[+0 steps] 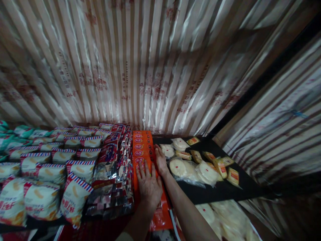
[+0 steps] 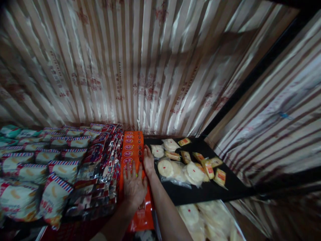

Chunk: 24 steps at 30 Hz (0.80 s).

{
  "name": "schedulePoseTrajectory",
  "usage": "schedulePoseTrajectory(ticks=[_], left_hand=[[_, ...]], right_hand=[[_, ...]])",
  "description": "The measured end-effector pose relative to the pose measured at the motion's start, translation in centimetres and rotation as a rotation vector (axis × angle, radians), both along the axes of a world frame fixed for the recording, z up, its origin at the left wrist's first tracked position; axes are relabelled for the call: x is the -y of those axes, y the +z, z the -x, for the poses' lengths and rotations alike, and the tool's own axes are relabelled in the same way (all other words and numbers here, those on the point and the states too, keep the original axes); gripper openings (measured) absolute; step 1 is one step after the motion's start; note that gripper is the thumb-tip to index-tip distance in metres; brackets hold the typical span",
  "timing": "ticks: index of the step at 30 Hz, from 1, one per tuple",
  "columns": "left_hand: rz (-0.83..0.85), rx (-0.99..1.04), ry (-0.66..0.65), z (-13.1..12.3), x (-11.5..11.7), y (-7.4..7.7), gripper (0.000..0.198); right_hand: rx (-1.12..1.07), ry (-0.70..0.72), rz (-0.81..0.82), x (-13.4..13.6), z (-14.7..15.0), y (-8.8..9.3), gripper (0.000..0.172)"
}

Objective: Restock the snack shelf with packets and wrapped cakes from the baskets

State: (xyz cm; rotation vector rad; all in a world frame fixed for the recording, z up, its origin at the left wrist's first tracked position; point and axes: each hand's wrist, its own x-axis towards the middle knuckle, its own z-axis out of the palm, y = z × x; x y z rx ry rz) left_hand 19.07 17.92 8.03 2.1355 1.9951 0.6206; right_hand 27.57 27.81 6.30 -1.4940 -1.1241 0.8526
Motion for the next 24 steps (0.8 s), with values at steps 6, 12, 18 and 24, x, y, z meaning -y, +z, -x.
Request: schedulePoseTrajectory(ticks=[6,12,18,24], left_hand=[[-0.028,0.001,0.007,0.0,0.0,-0.3,0.055],[0.003,-0.018,-0.039,0.0,-0.3,-1.2,0.049],[-0.047,-0.093,-0.086,0.0,-0.3,-3.0,0.059],[-0.064,-0.175,-0.065,-0.2,-0.5,-3.8,0.059]], right_hand=[[0.128,0.018,0.000,-0.1,-0.1,0.0,0.055],[0.739,0.284,-0.194,-1.0,2.7,1.9,0.050],[1.005,0.364,0.008,-3.6,6.2,2.8,0.056],[1.092,0.388,0.082,-6.1,6.7,2.1,0.052]])
